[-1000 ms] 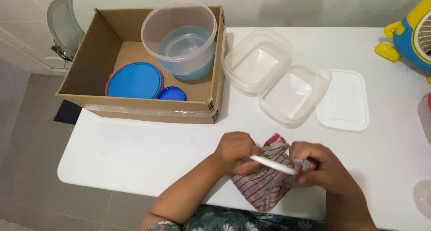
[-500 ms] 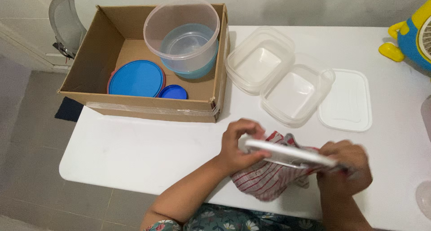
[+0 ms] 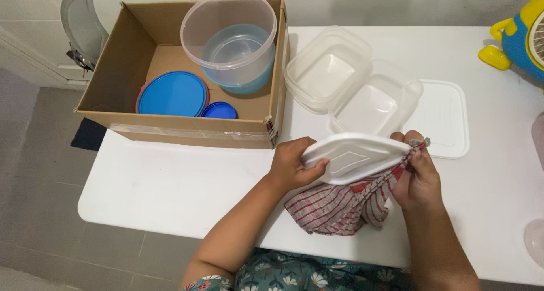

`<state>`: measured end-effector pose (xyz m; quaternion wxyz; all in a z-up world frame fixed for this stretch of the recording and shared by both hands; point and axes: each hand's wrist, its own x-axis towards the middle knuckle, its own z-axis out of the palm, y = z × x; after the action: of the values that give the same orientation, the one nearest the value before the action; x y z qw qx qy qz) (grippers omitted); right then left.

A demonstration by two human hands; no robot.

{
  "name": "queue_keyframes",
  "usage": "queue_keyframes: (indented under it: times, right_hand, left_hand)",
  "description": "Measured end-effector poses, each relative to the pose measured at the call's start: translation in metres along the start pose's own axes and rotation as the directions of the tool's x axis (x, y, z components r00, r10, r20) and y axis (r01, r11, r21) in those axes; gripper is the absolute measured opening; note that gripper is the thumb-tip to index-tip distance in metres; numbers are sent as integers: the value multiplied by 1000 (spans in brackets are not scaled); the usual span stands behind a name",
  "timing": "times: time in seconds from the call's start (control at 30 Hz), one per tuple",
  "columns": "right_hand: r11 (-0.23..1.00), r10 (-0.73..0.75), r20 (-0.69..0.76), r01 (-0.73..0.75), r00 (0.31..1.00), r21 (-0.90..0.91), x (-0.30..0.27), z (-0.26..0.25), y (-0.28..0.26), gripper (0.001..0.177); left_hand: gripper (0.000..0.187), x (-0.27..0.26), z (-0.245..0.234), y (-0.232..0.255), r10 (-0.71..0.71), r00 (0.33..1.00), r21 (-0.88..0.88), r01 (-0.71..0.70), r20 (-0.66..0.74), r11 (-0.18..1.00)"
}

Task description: The person wipes two plastic lids with a cloth, handling each one individually and wiping both sides of the lids.

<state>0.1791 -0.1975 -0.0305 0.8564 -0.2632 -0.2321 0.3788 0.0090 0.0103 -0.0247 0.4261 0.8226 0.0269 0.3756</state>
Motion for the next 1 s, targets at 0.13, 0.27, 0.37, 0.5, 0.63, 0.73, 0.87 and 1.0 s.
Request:
queue_keyframes:
  times: [0.13, 0.27, 0.37, 0.5, 0.63, 0.73, 0.87, 1.0]
  right_hand:
    - [999, 28, 61, -26, 998, -44, 1, -12, -2, 28]
    - [942, 42, 3, -38, 999, -333, 1, -17, -4, 29]
    - [917, 16, 0, -14, 1000, -398, -3, -14, -3, 27]
    - [955, -98, -170, 45, 981, -292, -8, -3, 9, 21]
    - [996, -78, -78, 75, 994, -42, -9, 6, 16, 21]
    - [995, -48, -188, 30, 981, -100, -14, 14, 22, 20]
    - [993, -73, -173, 55, 982, -109, -26, 11, 32, 15]
    - [937, -131, -209, 52, 969, -346, -33, 3, 45, 12]
  left_hand:
    - [25, 1, -6, 3, 140, 989, 159, -145, 43, 977]
    - [25, 3, -7, 2, 218, 974, 245, -228, 65, 942]
    - [25, 1, -5, 0, 255, 963, 294, -270, 90, 917]
    - [45, -5, 5, -10, 282, 958, 363, -245, -52, 899]
    - [80, -9, 7, -2, 164, 985, 594, -159, 45, 789]
    - [137, -10, 9, 24, 90, 994, 406, -104, 54, 908]
    - [154, -4, 9, 39, -20, 984, 378, -49, 177, 924]
    - [165, -6, 14, 37, -61, 968, 296, -15, 243, 955]
